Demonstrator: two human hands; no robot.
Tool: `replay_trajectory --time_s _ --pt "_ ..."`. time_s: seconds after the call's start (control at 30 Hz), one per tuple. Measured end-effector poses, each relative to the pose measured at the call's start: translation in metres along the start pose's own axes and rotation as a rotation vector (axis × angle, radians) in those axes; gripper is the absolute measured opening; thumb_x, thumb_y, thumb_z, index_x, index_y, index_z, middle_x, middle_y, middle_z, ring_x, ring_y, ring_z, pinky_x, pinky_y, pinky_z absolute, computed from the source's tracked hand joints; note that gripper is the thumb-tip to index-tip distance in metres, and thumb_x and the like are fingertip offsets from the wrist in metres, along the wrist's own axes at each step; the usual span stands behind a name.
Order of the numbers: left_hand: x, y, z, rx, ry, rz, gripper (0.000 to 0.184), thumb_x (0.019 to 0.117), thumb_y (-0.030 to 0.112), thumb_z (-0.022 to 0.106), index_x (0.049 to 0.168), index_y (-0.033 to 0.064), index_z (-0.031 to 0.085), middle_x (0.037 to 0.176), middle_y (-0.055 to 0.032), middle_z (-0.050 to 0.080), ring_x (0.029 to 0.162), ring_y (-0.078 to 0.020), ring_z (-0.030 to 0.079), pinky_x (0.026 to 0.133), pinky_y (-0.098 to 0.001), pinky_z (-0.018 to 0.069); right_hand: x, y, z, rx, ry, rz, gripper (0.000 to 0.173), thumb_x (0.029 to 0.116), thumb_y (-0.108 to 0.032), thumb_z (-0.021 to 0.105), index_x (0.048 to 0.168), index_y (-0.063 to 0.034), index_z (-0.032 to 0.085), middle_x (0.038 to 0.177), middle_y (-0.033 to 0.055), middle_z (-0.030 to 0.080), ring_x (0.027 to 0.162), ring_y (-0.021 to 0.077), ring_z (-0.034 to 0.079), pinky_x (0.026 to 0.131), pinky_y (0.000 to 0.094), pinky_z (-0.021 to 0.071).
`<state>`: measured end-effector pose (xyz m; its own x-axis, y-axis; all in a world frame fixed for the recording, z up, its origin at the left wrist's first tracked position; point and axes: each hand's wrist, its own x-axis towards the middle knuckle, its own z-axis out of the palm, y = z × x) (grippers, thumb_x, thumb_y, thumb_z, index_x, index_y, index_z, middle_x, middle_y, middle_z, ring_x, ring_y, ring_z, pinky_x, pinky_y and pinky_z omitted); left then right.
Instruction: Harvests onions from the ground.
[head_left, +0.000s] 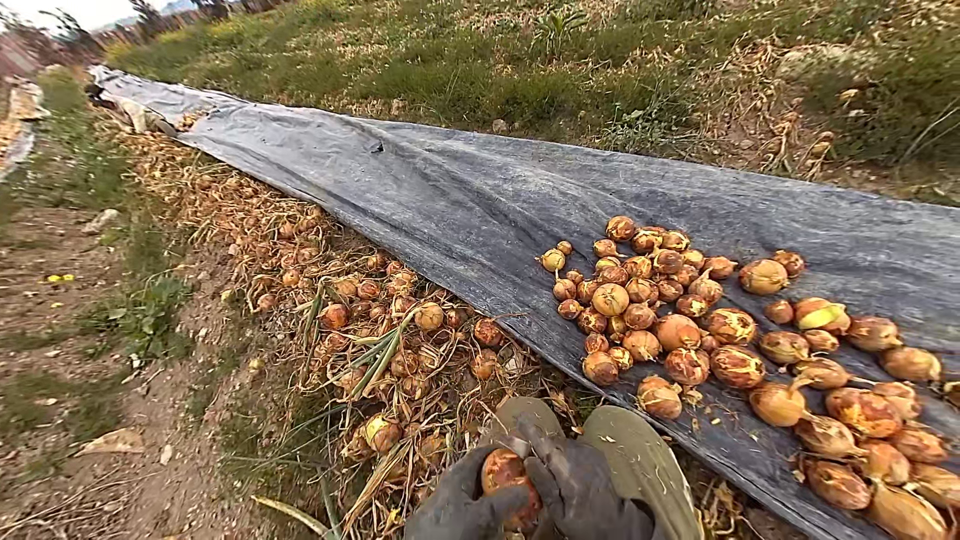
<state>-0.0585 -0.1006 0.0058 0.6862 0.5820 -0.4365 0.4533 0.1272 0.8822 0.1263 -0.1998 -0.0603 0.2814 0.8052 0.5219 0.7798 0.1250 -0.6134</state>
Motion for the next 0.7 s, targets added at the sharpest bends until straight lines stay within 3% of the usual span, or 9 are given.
replay_trajectory --time_s 0.07,0.13,0.2,0.27,0.33,0.4,0.47,0.53,0.7 --pt "0.010 0.000 0.006 -0.301 -0.009 -0.205 0.048 0.0943 0.046 0.064 0.121 0.0070 0.062 0.087 -0.0105 0.072 0.059 -0.0167 0.066 0.052 -0.0302 0.0572 0.003 0.006 -0.010 -0.005 0.059 -0.050 0.060 0.1088 -0.048 0.028 0.142 -0.0112 0.061 0.084 0.0065 0.073 0.066 0.0182 0.069 0.056 0.0399 0.0572" --pt "0.033 0.005 0.003 -0.415 0.033 -0.254 0.051 0.1032 0.051 0.052 0.121 0.0038 0.060 0.081 -0.0135 0.070 0.053 -0.0179 0.064 0.049 -0.0298 0.0557 -0.004 0.012 -0.018 0.181 0.080 0.163 0.057 0.1101 -0.045 0.029 0.145 -0.0104 0.057 0.102 0.0055 0.076 0.076 0.0116 0.071 0.066 0.0351 0.0613" --pt "0.064 0.023 -0.001 -0.413 0.029 -0.093 0.050 0.1083 0.045 0.041 0.124 0.0015 0.058 0.086 -0.0163 0.075 0.054 -0.0184 0.067 0.050 -0.0291 0.0570 -0.016 0.019 -0.016 0.424 0.108 0.511 0.051 0.1111 -0.039 0.030 0.146 -0.0119 0.055 0.089 0.0028 0.069 0.058 0.0115 0.058 0.053 0.0332 0.0547" --pt "0.097 0.046 -0.010 -0.398 -0.004 0.053 0.052 0.1114 0.042 0.026 0.136 0.0050 0.053 0.090 -0.0165 0.077 0.058 -0.0180 0.069 0.055 -0.0291 0.0582 -0.029 0.022 -0.015 0.537 0.090 0.749 0.047 0.1113 -0.035 0.031 0.144 -0.0144 0.058 0.083 0.0028 0.065 0.053 0.0131 0.055 0.049 0.0348 0.0536" --pt "0.132 0.058 -0.025 -0.285 0.106 0.026 0.047 0.1117 0.038 0.037 0.145 0.0081 0.054 0.088 -0.0164 0.076 0.058 -0.0197 0.069 0.055 -0.0310 0.0583 -0.038 0.022 -0.016 0.588 0.068 0.888 0.045 0.1114 -0.033 0.032 0.138 -0.0143 0.063 0.072 0.0019 0.059 0.051 0.0133 0.052 0.047 0.0344 0.0506" --pt "0.173 0.039 -0.039 0.079 0.307 -0.179 0.036 0.1085 0.037 0.053 0.131 0.0119 0.064 0.091 -0.0115 0.075 0.064 -0.0209 0.069 0.059 -0.0357 0.0573 -0.041 0.025 -0.019 0.649 0.047 0.959 0.045 0.1113 -0.032 0.032 0.136 -0.0133 0.064 0.067 0.0022 0.056 0.049 0.0139 0.051 0.047 0.0341 0.0496" --pt "0.222 -0.015 -0.055 0.469 0.365 -0.361 0.042 0.1024 0.045 0.058 0.125 0.0105 0.069 0.107 -0.0163 0.073 0.090 -0.0311 0.072 0.079 -0.0533 0.0597 -0.039 0.028 -0.021 0.713 0.028 1.032 0.044 0.1113 -0.034 0.035 0.136 -0.0138 0.064 0.067 0.0030 0.055 0.049 0.0153 0.050 0.046 0.0346 0.0493" --pt "0.257 -0.055 -0.056 0.674 0.349 -0.445 0.061 0.0942 0.055 0.065 0.124 0.0024 0.067 0.120 -0.0242 0.068 0.112 -0.0404 0.067 0.094 -0.0628 0.0540 -0.037 0.033 -0.020 0.712 -0.030 1.111 0.044 0.1104 -0.039 0.038 0.138 -0.0164 0.063 0.069 0.0036 0.057 0.051 0.0167 0.052 0.047 0.0356 0.0512" --pt "0.304 -0.063 -0.034 0.679 0.489 -0.512 0.076 0.0749 0.069 0.078 0.109 0.0012 0.072 0.111 -0.0214 0.071 0.107 -0.0377 0.069 0.090 -0.0603 0.0568 -0.035 0.044 -0.018 0.698 -0.124 1.151 0.043 0.1078 -0.045 0.045 0.141 -0.0217 0.061 0.072 0.0042 0.059 0.053 0.0182 0.054 0.048 0.0378 0.0518"
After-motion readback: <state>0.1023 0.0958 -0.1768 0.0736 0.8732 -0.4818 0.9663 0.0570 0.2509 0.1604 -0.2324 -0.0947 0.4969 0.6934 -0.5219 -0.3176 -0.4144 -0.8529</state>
